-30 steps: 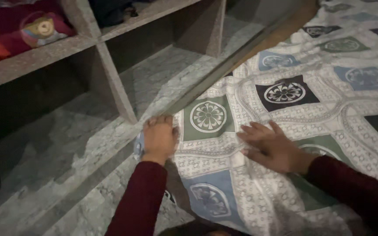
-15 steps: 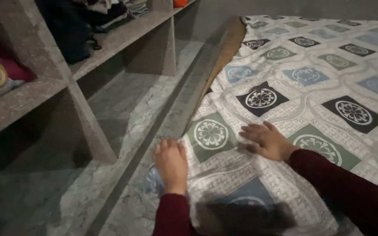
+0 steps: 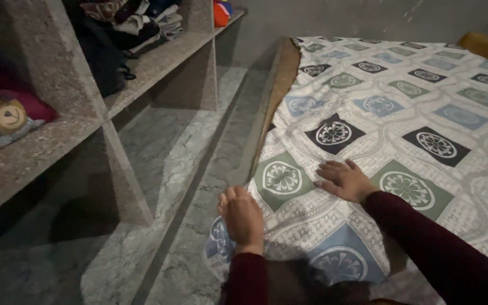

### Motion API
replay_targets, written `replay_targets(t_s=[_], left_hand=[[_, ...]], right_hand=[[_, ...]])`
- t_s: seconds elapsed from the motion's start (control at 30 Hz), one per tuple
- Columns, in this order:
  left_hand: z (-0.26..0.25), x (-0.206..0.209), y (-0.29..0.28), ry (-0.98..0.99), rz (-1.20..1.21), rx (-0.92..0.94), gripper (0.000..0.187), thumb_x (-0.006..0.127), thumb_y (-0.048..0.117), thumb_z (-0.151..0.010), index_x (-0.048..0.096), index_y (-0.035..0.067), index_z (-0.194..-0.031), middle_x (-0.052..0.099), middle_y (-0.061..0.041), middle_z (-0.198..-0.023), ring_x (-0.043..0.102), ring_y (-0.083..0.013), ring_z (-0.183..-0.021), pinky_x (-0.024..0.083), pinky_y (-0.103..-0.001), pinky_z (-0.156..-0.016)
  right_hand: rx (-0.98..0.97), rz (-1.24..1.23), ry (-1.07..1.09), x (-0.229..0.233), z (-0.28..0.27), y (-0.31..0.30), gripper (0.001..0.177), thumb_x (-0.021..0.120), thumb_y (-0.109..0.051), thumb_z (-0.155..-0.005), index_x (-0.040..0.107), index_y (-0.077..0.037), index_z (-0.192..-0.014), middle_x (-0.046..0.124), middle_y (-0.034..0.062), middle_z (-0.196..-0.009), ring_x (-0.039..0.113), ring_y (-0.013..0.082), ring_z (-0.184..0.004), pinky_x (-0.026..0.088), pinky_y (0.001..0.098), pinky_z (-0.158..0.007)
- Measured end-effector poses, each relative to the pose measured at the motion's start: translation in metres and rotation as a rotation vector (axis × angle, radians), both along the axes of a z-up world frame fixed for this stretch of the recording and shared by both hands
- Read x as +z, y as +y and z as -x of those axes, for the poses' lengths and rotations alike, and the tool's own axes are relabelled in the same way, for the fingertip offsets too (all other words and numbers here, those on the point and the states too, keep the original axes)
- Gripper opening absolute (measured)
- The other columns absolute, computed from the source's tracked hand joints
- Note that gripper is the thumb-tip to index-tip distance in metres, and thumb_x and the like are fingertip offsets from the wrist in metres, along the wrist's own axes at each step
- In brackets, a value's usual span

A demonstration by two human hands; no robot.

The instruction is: The person folds a patterned bed sheet on a metal-framed bed. They smooth the fabric, fold the edges over the mattress, and tuck the corners to secure the sheet in place.

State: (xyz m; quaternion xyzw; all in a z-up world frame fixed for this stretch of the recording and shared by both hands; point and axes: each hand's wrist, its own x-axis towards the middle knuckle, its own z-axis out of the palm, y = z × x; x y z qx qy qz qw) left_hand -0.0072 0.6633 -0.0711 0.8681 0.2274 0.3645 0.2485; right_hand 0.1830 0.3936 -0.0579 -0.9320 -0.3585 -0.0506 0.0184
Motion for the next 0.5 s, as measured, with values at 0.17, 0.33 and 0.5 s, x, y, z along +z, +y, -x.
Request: replay_targets(t_s=[0.17,0.33,0.5], left_hand=[[-0.003,0.001,0.0,0.032,0.004,0.005,0.018,0.066,0.012,-0.087,0.067,0.003,-0.102,0.066,-0.016,-0.11,0.061,-0.0353,-0.11,0.045,-0.049,-0.097],[-0.01,-0.002,0.0,0.101,-0.004,0.011,0.02,0.067,0.014,-0.086,0.067,0.004,-0.104,0.065,-0.015,-0.113,0.059,-0.0346,-0.113,0.045,-0.049,-0.097],[-0.012,-0.012,0.005,0.154,-0.009,-0.03,0.032,0.072,0.02,-0.083,0.065,0.003,-0.109,0.062,-0.016,-0.114,0.057,-0.0359,-0.115,0.043,-0.05,-0.099]], right_hand=[[-0.01,-0.109,0.033,0.007,0.004,0.0,0.054,0.048,-0.054,-0.095,0.068,-0.021,-0.133,0.057,0.0015,-0.15,0.041,0.0212,-0.148,0.02,0.0545,-0.123],[0.064,-0.206,0.046,0.007,-0.001,-0.008,0.049,0.043,-0.047,-0.099,0.074,-0.023,-0.127,0.061,0.0029,-0.146,0.045,0.0228,-0.143,0.022,0.0505,-0.122],[0.076,-0.346,0.201,0.009,-0.006,-0.018,0.053,0.036,-0.045,-0.105,0.074,-0.016,-0.127,0.066,0.0063,-0.141,0.056,0.023,-0.135,0.023,0.0472,-0.125]])
